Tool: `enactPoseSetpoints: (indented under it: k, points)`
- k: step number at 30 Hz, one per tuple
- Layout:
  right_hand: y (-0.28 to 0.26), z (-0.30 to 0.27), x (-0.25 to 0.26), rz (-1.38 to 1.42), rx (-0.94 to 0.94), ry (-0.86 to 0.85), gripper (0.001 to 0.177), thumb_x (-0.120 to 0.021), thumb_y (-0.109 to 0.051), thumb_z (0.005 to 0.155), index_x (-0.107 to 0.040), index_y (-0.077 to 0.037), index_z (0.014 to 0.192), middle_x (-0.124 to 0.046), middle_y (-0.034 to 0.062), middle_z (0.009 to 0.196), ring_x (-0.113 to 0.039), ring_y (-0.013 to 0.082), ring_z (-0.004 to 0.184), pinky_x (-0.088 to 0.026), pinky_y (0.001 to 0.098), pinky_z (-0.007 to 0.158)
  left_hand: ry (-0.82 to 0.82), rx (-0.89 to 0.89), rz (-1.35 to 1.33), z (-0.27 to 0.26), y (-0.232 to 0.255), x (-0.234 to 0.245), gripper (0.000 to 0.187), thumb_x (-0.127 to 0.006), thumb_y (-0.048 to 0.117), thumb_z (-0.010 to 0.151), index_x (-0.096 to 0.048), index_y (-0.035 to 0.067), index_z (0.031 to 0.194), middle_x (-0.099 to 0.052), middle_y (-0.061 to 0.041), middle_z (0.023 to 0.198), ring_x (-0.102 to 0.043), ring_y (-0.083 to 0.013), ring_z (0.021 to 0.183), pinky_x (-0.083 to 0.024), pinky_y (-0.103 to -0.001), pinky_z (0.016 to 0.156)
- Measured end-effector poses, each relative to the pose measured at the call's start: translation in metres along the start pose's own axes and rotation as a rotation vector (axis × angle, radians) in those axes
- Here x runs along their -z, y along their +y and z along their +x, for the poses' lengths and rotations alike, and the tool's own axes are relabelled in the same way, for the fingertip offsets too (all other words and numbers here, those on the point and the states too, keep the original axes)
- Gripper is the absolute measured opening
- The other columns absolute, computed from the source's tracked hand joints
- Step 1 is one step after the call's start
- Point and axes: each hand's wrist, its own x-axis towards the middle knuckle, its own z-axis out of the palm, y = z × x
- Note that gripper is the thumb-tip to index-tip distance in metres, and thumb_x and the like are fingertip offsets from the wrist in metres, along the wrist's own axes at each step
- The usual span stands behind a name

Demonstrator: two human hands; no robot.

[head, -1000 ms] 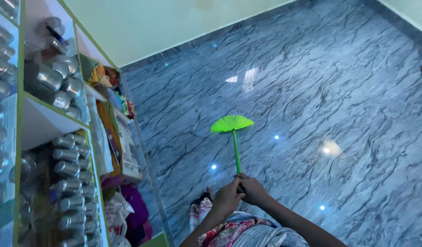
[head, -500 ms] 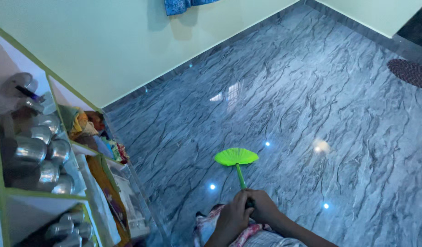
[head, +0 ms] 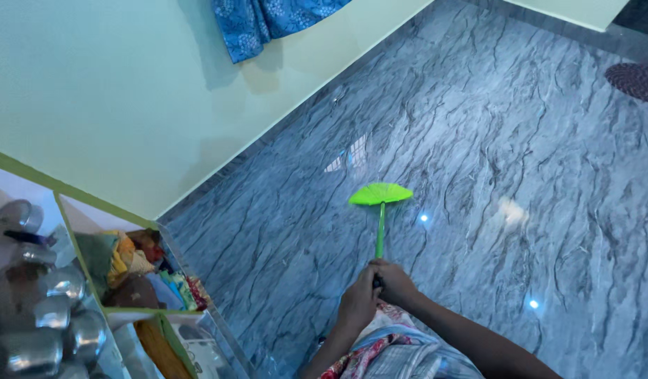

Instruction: The person sweeps the tiled floor using a green hand broom, moving across the room and along the walls near a decorative door.

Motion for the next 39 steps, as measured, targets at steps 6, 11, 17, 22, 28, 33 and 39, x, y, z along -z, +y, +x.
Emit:
enactPoseSetpoints:
  k: [6,11,17,22,28,33,39]
  points:
    - [-0.025,0.033,0.040,0.094,-0.157,0.042,0.035,-0.083,-0.017,0.065,-0.070,-0.008,0.097,-0.070,0.0142,0.113,-0.072,0.0354,0.098,-0.057,0.0405,0.086,-0.202,-0.073,-0.093,0.055,0.011,0.048,0.042,-0.071,0.009,0.088,-0.053,0.014,0.126,-0.068,-0.017,0.117,-0.069,-0.0421,0.105,-0.054,-0.051,0.082]
    - [0.015,0.046,0.057,0.130,-0.336,0.036,0.040,-0.078,-0.018,0.069,-0.069,-0.008,0.107,-0.071,0.0123,0.122,-0.075,0.0317,0.103,-0.059,0.0371,0.089,-0.223,-0.249,-0.190,0.114,0.013,0.035,0.047,-0.073,0.006,0.082,-0.051,0.010,0.124,-0.066,-0.021,0.112,-0.068,-0.0429,0.105,-0.055,-0.051,0.083]
    - [0.088,0.092,0.051,-0.144,-0.168,0.040,0.028,-0.079,-0.019,0.075,-0.073,-0.007,0.100,-0.070,0.0198,0.126,-0.068,0.0370,0.118,-0.054,0.0409,0.102,-0.325,0.073,0.008,0.179,0.012,0.032,0.039,-0.070,0.013,0.092,-0.046,0.009,0.123,-0.068,-0.020,0.114,-0.066,-0.0455,0.106,-0.049,-0.058,0.084]
    - [0.064,0.135,0.062,-0.117,-0.253,0.011,0.041,-0.078,-0.019,0.069,-0.069,-0.005,0.107,-0.067,0.0200,0.125,-0.066,0.0398,0.113,-0.053,0.0442,0.098,-0.327,0.110,-0.051,0.198,0.017,0.074,0.043,-0.070,0.011,0.089,-0.048,0.013,0.127,-0.068,-0.019,0.114,-0.065,-0.0439,0.107,-0.050,-0.056,0.084]
    - [0.085,0.185,0.091,-0.041,-0.213,-0.071,0.049,-0.082,-0.022,0.065,-0.069,-0.007,0.110,-0.068,0.0153,0.124,-0.068,0.0393,0.109,-0.055,0.0456,0.093,-0.309,-0.134,-0.199,0.257,0.003,0.101,0.042,-0.073,0.009,0.086,-0.050,0.013,0.121,-0.067,-0.017,0.113,-0.069,-0.0422,0.105,-0.053,-0.051,0.084]
    - [0.167,0.260,0.100,-0.070,-0.230,-0.014,0.037,-0.076,-0.023,0.076,-0.068,-0.008,0.109,-0.069,0.0144,0.123,-0.070,0.0364,0.109,-0.057,0.0421,0.095,-0.283,-0.174,-0.081,0.365,-0.029,0.090,0.039,-0.071,0.012,0.091,-0.047,0.010,0.121,-0.065,-0.019,0.115,-0.064,-0.0459,0.108,-0.049,-0.056,0.084]
    - [0.190,0.365,0.113,-0.161,-0.227,0.070,0.036,-0.075,-0.015,0.067,-0.070,-0.005,0.102,-0.067,0.0188,0.124,-0.069,0.0401,0.103,-0.056,0.0436,0.090,-0.346,-0.031,0.056,0.461,-0.031,0.135,0.039,-0.069,0.018,0.093,-0.046,0.011,0.124,-0.065,-0.020,0.118,-0.063,-0.0473,0.108,-0.046,-0.060,0.084]
